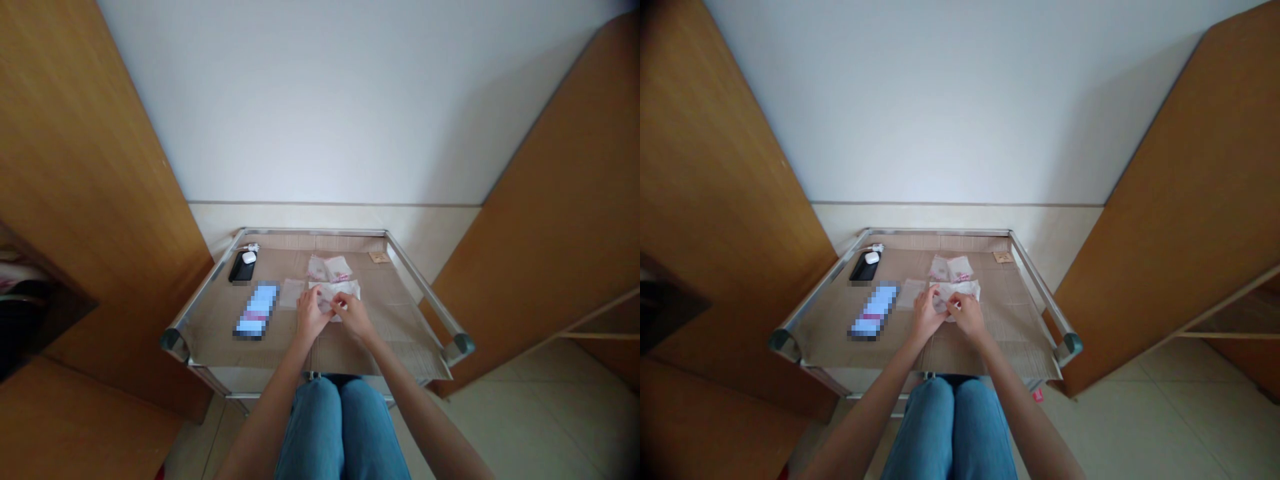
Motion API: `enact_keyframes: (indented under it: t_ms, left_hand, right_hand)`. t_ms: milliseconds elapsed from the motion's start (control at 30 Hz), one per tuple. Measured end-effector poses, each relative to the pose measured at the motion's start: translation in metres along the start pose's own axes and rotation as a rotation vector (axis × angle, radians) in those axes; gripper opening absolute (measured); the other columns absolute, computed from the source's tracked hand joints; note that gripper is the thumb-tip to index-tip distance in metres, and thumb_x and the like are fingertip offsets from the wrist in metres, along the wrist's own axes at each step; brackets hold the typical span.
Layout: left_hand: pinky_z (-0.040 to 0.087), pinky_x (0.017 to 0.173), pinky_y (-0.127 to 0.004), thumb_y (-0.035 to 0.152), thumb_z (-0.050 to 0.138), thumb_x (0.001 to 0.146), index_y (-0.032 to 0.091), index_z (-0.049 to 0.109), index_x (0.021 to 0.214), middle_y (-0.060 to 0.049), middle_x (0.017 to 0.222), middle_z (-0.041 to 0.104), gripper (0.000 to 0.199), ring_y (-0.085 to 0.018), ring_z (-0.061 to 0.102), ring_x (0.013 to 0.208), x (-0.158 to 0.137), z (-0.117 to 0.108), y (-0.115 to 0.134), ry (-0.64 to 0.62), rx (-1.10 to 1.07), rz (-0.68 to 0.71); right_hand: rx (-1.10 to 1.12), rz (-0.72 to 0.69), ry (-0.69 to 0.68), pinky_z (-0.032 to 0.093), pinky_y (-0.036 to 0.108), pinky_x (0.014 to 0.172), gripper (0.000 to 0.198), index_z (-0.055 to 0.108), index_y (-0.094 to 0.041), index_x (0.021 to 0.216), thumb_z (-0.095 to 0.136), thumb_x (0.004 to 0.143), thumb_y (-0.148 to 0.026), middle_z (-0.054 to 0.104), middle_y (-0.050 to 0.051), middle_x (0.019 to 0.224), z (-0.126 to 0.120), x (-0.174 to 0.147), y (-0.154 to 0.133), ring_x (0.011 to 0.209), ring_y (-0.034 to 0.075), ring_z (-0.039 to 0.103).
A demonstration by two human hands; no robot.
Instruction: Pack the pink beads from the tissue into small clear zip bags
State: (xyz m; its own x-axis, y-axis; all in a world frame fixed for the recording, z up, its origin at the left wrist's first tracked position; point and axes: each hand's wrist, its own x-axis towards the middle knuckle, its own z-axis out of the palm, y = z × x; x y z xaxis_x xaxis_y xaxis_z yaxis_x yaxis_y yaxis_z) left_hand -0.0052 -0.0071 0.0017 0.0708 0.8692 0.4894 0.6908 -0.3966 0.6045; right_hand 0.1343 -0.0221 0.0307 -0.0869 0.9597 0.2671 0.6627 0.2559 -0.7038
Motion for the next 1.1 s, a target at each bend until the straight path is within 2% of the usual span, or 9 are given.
enact_keyframes:
  t_ms: [100, 233, 333, 433, 567, 667, 800, 933, 1100]
  left_hand:
    - [0.038, 0.083, -0.037, 0.042, 0.069, 0.063, 0.021, 0.04, 0.122, -0.006, 0.099, 0.059, 0.069, -0.023, 0.054, 0.093, 0.0, 0.0, -0.001, 0.023, -0.037, -0.034]
    - [0.039, 0.083, -0.035, 0.05, 0.067, 0.064, 0.021, 0.038, 0.122, -0.005, 0.097, 0.059, 0.071, -0.021, 0.055, 0.09, 0.0, 0.0, 0.0, -0.005, -0.128, -0.031]
    - [0.041, 0.08, -0.033, 0.053, 0.059, 0.071, 0.021, 0.042, 0.117, -0.003, 0.092, 0.059, 0.059, -0.018, 0.056, 0.084, 0.0, 0.0, 0.0, -0.028, -0.195, -0.069]
    - [0.042, 0.076, -0.03, 0.052, 0.05, 0.078, 0.021, 0.049, 0.109, -0.002, 0.084, 0.059, 0.043, -0.016, 0.056, 0.079, 0.0, 0.0, -0.001, -0.071, -0.266, -0.115]
    - [0.042, 0.069, -0.026, 0.049, 0.04, 0.085, 0.021, 0.053, 0.098, -0.002, 0.082, 0.06, 0.033, -0.015, 0.056, 0.072, 0.0, -0.001, -0.002, -0.117, -0.319, -0.151]
    - [0.041, 0.07, -0.026, 0.044, 0.033, 0.089, 0.02, 0.054, 0.089, -0.002, 0.083, 0.061, 0.032, -0.014, 0.056, 0.072, 0.0, -0.001, -0.002, -0.125, -0.332, -0.11]
    - [0.041, 0.068, -0.026, 0.04, 0.032, 0.09, 0.02, 0.054, 0.086, -0.002, 0.08, 0.061, 0.031, -0.015, 0.056, 0.071, 0.001, 0.001, -0.004, -0.149, -0.342, -0.084]
    - [0.039, 0.063, -0.025, 0.037, 0.033, 0.09, 0.019, 0.053, 0.08, -0.001, 0.071, 0.059, 0.028, -0.015, 0.056, 0.067, 0.002, 0.004, -0.006, -0.164, -0.332, -0.096]
    - [0.036, 0.058, -0.024, 0.036, 0.031, 0.09, 0.02, 0.048, 0.073, 0.003, 0.058, 0.05, 0.029, -0.013, 0.052, 0.057, 0.002, 0.005, -0.007, -0.162, -0.336, -0.174]
  right_hand:
    - [0.042, -0.046, 0.033, 0.041, 0.026, 0.066, 0.015, 0.062, -0.019, 0.075, 0.051, 0.079, -0.029, 0.065, 0.003, 0.073, -0.019, 0.01, -0.002, 0.072, 0.017, 0.058]
    - [0.113, -0.115, 0.133, 0.042, 0.027, 0.069, 0.019, 0.062, -0.019, 0.079, 0.049, 0.081, -0.033, 0.066, 0.003, 0.078, -0.053, 0.02, -0.002, 0.072, 0.016, 0.059]
    - [0.082, -0.178, 0.106, 0.043, 0.028, 0.072, 0.018, 0.063, -0.02, 0.082, 0.052, 0.081, -0.033, 0.066, 0.004, 0.081, -0.07, 0.024, -0.002, 0.075, 0.017, 0.059]
    - [0.11, -0.171, 0.159, 0.043, 0.029, 0.072, 0.019, 0.063, -0.019, 0.086, 0.052, 0.081, -0.034, 0.067, 0.004, 0.083, -0.073, 0.024, -0.001, 0.076, 0.017, 0.06]
    - [0.177, -0.18, 0.029, 0.044, 0.029, 0.07, 0.019, 0.064, -0.019, 0.086, 0.054, 0.08, -0.034, 0.067, 0.004, 0.08, -0.062, 0.022, 0.005, 0.074, 0.016, 0.06]
    - [0.284, -0.11, 0.082, 0.045, 0.029, 0.069, 0.02, 0.062, -0.018, 0.087, 0.053, 0.079, -0.035, 0.067, 0.004, 0.081, -0.049, 0.02, 0.012, 0.072, 0.016, 0.06]
    - [0.436, -0.003, -0.022, 0.044, 0.028, 0.061, 0.027, 0.056, -0.018, 0.094, 0.054, 0.074, -0.036, 0.067, 0.003, 0.073, -0.027, 0.015, 0.022, 0.065, 0.015, 0.059]
    - [0.502, 0.073, 0.033, 0.042, 0.027, 0.058, 0.031, 0.053, -0.018, 0.098, 0.052, 0.074, -0.038, 0.066, 0.002, 0.072, -0.004, 0.009, 0.03, 0.064, 0.016, 0.059]
    - [0.47, 0.078, 0.142, 0.043, 0.027, 0.057, 0.029, 0.052, -0.019, 0.097, 0.048, 0.077, -0.039, 0.063, 0.001, 0.068, 0.013, 0.002, 0.032, 0.06, 0.016, 0.057]
